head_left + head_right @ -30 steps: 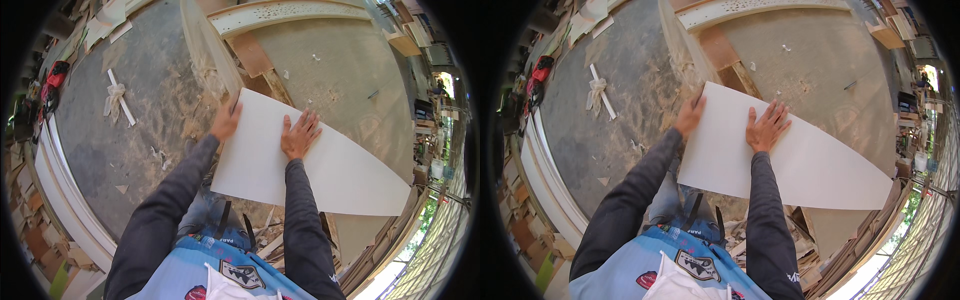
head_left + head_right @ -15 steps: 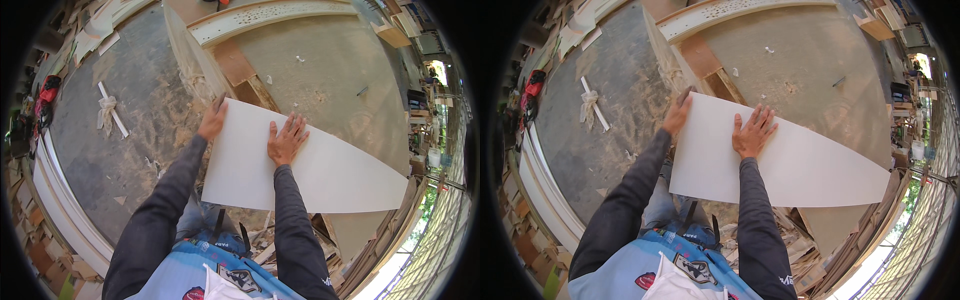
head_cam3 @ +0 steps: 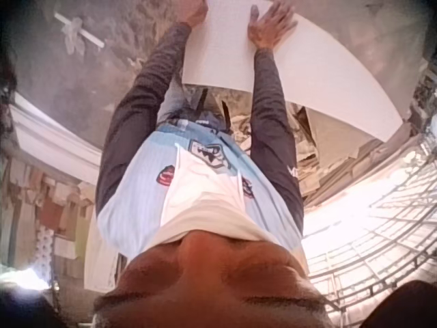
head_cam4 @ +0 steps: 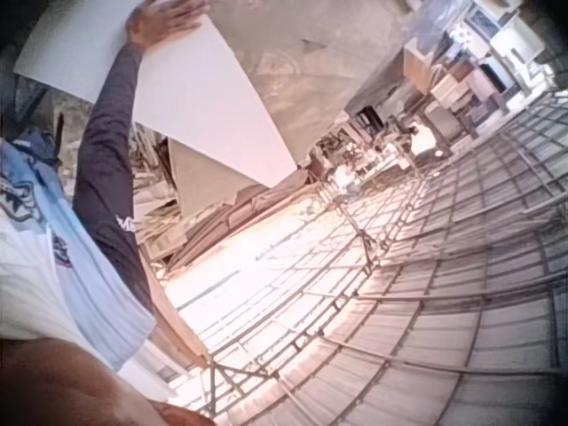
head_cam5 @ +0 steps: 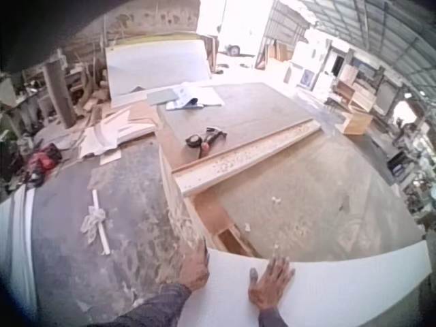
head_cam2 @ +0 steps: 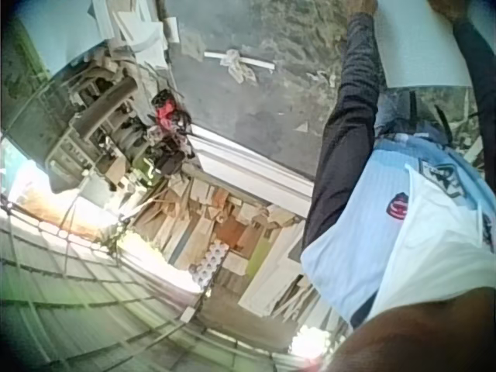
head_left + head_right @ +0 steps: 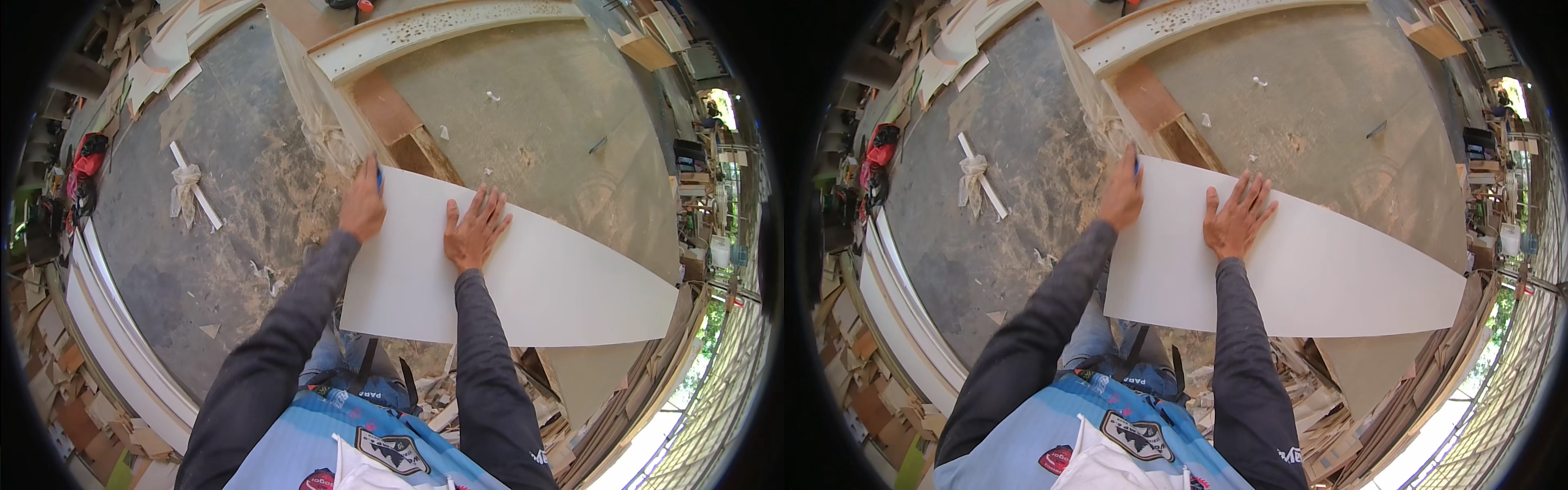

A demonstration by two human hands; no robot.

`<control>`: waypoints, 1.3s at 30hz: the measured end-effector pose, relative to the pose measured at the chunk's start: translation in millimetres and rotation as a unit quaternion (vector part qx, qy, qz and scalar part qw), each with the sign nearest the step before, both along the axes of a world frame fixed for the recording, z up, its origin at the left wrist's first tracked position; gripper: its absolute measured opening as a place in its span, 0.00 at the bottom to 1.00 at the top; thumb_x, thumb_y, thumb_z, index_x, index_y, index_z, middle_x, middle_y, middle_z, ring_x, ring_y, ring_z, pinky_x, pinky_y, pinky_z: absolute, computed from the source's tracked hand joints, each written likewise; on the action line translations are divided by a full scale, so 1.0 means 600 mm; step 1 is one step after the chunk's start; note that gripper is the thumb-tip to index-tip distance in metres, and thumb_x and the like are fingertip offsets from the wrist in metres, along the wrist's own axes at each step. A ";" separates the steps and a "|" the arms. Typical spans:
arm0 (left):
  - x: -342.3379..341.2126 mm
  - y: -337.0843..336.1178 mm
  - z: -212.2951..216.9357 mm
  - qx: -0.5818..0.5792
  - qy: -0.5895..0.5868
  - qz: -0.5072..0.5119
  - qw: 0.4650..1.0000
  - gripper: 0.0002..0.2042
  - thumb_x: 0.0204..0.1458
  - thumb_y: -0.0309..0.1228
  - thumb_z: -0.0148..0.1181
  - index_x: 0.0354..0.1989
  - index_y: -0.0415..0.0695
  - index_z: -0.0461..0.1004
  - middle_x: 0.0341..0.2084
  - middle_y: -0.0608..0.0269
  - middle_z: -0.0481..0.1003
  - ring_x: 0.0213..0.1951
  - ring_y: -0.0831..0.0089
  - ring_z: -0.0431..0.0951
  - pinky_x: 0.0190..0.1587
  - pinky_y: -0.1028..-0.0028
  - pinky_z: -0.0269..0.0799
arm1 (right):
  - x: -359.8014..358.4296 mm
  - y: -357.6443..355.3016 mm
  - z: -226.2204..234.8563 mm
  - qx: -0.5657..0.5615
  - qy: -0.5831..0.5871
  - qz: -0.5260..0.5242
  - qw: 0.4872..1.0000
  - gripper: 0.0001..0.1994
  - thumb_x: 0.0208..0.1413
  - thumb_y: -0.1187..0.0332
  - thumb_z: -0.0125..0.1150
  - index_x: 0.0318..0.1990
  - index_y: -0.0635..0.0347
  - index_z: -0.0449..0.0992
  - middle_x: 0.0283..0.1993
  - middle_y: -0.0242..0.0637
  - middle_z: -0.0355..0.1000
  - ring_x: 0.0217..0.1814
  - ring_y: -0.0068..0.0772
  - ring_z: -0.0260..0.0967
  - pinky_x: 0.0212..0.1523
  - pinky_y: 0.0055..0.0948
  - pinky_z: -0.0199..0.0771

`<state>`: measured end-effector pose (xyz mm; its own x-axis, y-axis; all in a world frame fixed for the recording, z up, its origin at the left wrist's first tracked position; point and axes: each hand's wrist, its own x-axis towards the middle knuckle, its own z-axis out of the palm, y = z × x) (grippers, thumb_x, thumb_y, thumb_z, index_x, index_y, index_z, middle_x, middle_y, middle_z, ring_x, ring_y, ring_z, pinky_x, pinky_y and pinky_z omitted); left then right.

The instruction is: The person measures a white wooden board with a tape measure, marks it with a pencil, hammers a wooden strip onto a workbench, and cuts a wood piece using a table saw.

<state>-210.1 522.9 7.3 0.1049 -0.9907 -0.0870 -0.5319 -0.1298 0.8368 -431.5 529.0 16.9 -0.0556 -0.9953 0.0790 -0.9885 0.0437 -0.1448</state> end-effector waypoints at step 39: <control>-0.006 0.341 0.003 0.022 -0.138 -0.079 0.987 0.40 0.65 0.46 0.46 0.75 0.40 0.32 0.68 0.39 0.52 0.66 0.40 0.55 0.64 0.50 0.54 | -0.013 0.004 -0.021 -0.002 0.033 -0.021 0.999 0.40 0.65 0.38 0.33 0.74 0.60 0.47 0.77 0.51 0.41 0.82 0.49 0.26 0.75 0.60 0.17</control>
